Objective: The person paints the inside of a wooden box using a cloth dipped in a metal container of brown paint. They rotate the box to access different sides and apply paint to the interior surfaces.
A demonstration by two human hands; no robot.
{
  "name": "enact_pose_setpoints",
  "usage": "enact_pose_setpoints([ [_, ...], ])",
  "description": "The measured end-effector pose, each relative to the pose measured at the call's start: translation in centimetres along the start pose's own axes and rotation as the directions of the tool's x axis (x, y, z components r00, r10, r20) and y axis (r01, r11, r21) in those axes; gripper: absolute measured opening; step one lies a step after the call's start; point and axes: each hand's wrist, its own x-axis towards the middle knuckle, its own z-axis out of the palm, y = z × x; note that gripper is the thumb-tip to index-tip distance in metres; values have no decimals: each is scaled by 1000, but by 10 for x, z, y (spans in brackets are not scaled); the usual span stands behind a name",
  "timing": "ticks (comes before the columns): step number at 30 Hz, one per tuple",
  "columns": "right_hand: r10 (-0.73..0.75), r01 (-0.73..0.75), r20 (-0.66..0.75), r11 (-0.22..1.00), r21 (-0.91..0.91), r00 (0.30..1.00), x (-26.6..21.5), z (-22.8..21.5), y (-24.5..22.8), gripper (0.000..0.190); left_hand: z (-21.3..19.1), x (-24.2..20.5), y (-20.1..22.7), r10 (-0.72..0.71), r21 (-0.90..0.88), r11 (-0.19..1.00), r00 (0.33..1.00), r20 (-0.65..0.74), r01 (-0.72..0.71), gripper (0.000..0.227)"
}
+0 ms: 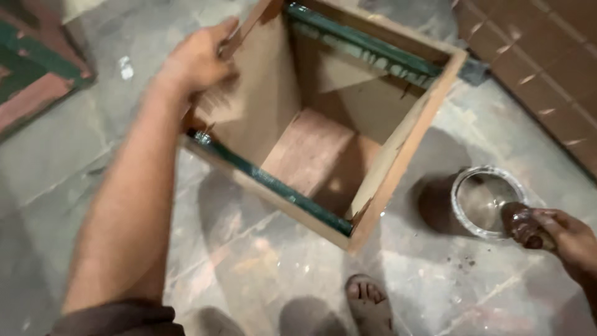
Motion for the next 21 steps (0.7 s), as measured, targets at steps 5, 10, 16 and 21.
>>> enact_pose_setpoints([
  [5,-188,186,-43,981,-53,981,20,10,14,38,30,-146,70,-62,-175,979,671,-739,-102,80],
  [10,-185,184,42,983,12,982,18,17,24,32,124,-219,137,-709,-979,-43,697,-111,-199,96],
  [16,-151,152,-8,987,45,988,8,15,23,36,142,-167,133,-690,-943,108,659,-298,-313,105],
  [21,-105,108,-39,990,87,994,-1,15,25,39,100,-108,75,-525,-976,137,823,-218,-171,104],
])
